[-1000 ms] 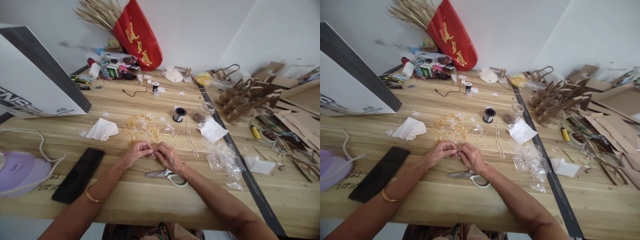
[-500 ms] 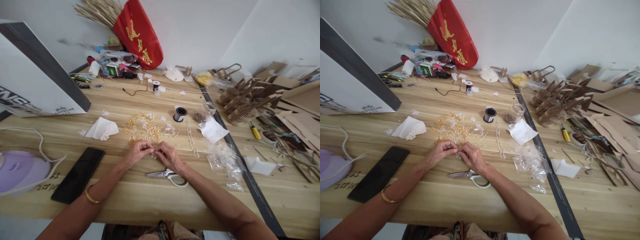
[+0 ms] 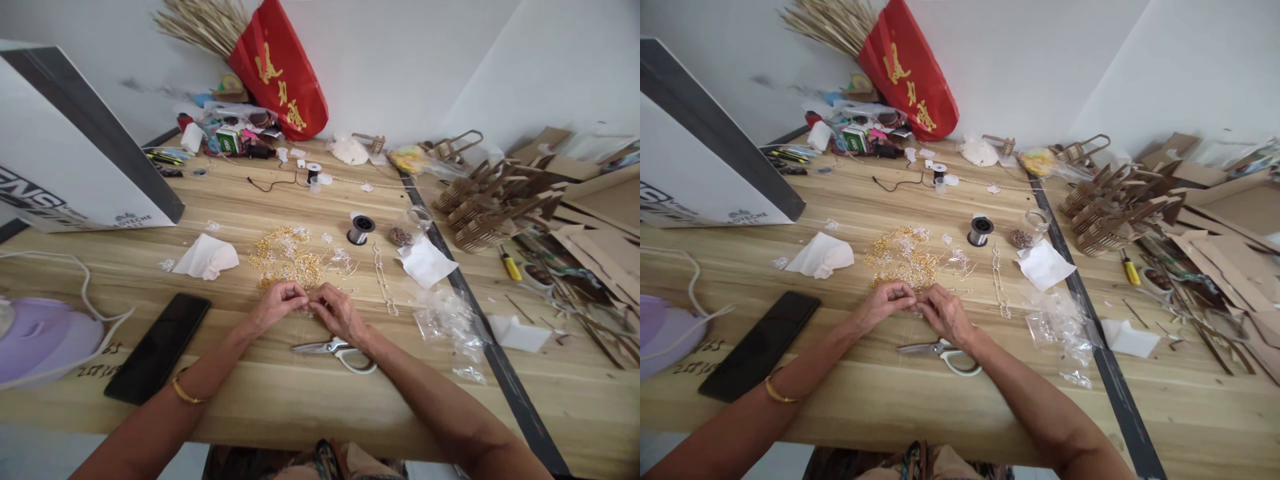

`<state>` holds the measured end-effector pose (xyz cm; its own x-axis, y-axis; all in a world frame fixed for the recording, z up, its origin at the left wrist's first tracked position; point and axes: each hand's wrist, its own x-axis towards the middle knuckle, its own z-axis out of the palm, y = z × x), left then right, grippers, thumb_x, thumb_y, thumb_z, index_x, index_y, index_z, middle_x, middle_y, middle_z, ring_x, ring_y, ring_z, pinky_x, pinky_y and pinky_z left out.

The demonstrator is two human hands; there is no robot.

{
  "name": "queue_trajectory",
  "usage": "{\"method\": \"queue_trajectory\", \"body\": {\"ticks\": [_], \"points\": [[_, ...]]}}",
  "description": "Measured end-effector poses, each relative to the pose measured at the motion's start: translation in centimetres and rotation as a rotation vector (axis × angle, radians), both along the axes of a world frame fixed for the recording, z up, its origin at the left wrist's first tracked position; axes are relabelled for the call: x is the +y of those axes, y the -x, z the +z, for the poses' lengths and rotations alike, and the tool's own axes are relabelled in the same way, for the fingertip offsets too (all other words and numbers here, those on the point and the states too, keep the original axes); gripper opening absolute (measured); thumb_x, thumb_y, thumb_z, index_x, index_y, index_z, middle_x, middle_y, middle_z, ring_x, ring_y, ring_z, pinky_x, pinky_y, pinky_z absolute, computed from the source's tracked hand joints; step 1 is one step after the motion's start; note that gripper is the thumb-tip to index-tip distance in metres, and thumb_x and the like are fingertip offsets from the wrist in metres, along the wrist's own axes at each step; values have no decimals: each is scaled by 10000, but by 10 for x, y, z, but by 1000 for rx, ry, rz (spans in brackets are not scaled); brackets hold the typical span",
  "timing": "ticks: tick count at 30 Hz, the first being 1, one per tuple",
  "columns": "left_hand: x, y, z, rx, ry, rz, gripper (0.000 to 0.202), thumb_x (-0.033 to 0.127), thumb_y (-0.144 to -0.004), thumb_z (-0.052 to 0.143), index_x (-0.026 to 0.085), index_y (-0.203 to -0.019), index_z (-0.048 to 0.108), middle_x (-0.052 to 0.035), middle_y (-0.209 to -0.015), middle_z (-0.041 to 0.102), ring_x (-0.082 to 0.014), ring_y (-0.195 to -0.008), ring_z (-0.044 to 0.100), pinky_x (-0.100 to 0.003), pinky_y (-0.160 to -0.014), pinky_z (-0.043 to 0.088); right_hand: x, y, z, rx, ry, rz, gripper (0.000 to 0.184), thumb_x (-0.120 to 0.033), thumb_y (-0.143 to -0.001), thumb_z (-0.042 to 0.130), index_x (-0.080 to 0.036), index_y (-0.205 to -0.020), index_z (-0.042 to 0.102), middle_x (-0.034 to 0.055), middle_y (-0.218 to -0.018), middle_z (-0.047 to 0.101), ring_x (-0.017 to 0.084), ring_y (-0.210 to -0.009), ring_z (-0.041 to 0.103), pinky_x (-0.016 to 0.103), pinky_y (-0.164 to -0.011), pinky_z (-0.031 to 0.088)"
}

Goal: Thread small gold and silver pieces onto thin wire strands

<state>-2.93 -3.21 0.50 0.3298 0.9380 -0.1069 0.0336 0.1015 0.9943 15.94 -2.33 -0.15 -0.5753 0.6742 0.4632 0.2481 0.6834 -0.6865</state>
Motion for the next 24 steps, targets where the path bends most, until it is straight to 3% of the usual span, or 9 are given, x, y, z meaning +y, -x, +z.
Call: {"method": "queue_trajectory", "body": {"ticks": [24], "points": [[0, 1, 4, 8, 48, 17, 228, 289, -633, 757, 123, -655, 603, -4, -625, 647, -110, -590, 580, -221, -586, 433, 1, -1, 2, 5, 5, 46, 131, -218, -941, 449, -180, -947, 574, 62, -848, 581, 159, -773, 555, 287, -686, 476]]}}
